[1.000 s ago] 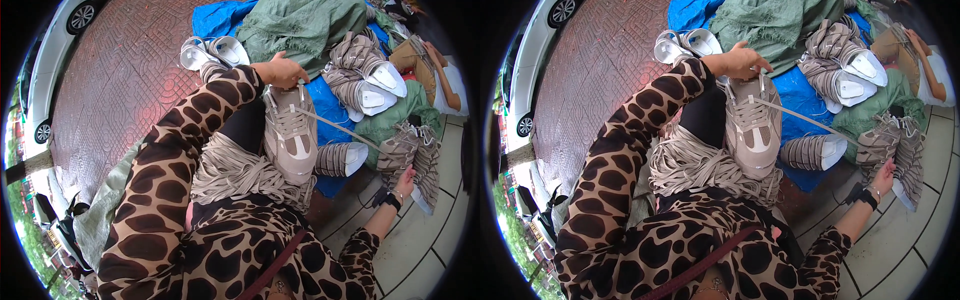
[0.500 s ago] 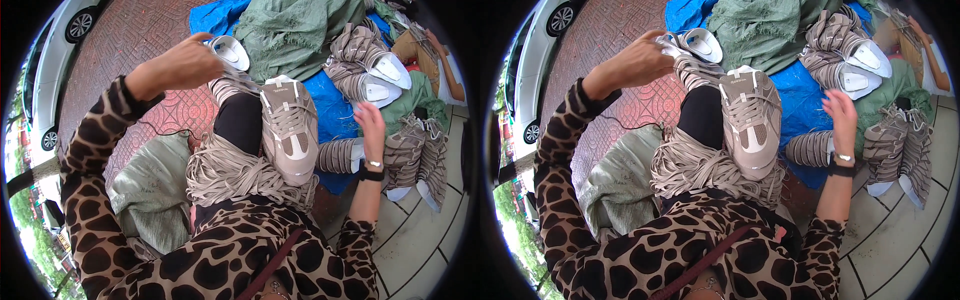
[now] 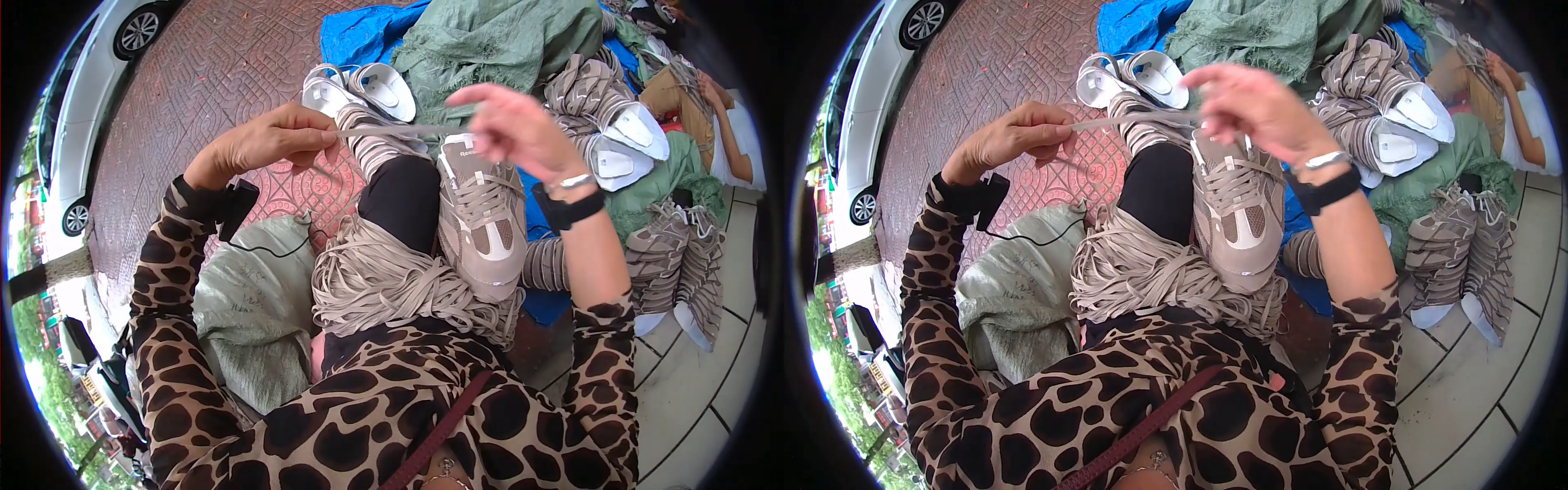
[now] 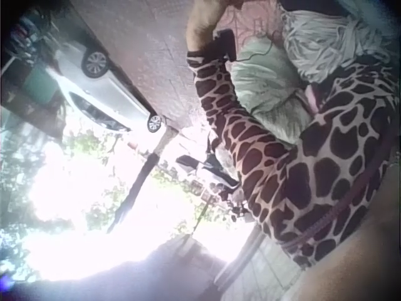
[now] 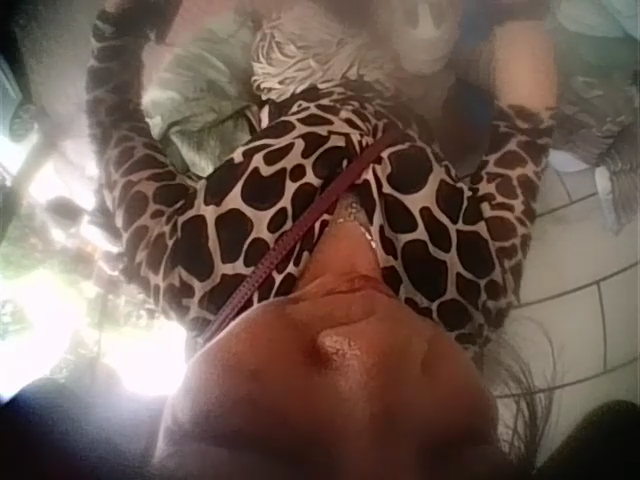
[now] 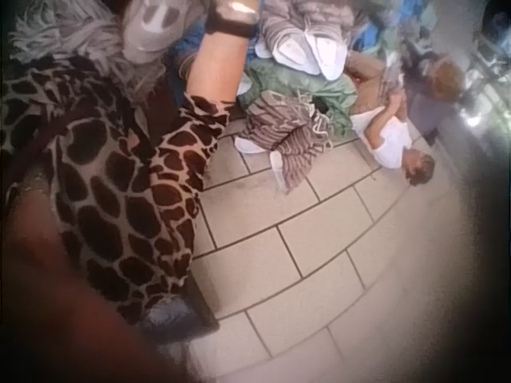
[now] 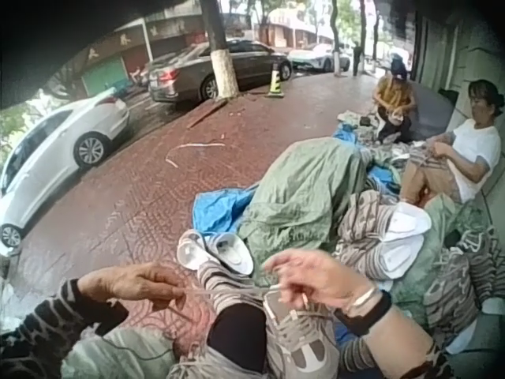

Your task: Lacing several pairs of manufactured shoes while working in an outdoor assembly area.

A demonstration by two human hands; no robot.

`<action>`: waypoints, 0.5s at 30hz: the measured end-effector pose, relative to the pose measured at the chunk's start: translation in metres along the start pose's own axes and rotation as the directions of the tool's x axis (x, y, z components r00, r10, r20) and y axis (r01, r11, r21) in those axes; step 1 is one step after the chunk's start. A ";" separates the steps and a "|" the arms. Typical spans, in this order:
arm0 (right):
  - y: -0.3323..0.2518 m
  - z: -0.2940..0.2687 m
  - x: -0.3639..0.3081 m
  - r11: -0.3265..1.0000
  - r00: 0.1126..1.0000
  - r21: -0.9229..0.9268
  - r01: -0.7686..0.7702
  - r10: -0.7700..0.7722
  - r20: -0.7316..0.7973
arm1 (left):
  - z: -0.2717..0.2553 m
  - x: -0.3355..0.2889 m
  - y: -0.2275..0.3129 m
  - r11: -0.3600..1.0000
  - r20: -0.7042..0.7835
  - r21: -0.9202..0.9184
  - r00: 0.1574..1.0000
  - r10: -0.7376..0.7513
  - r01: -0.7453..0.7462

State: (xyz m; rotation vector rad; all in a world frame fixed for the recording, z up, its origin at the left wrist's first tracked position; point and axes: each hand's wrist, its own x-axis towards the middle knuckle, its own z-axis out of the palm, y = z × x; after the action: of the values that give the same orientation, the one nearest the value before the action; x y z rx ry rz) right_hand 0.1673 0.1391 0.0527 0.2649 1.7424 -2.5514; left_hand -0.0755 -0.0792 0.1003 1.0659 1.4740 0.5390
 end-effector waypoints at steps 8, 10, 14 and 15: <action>0.056 -0.070 -0.113 0.864 0.892 0.379 0.333 -0.157 -0.424 | 0.026 0.028 -0.043 0.989 0.065 -0.095 0.991 0.121 -0.115; 0.067 -0.066 -0.130 0.866 0.864 0.358 0.348 -0.149 -0.480 | 0.034 0.043 -0.047 0.992 0.097 -0.069 0.989 0.108 -0.101; 0.083 -0.066 -0.142 0.836 0.754 0.298 0.461 -0.192 -0.628 | 0.045 0.065 -0.060 0.994 0.062 0.021 0.993 0.104 -0.105; 0.088 -0.068 -0.145 0.798 0.764 0.356 0.487 -0.191 -0.616 | 0.047 0.068 -0.059 0.996 0.052 -0.010 0.995 0.086 -0.085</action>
State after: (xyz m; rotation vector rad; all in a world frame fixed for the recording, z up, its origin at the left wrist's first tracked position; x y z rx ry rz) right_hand 0.3293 0.1608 -0.0284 0.8549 1.2735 -3.4680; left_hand -0.0426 -0.0613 0.0055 1.1325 1.3845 0.5728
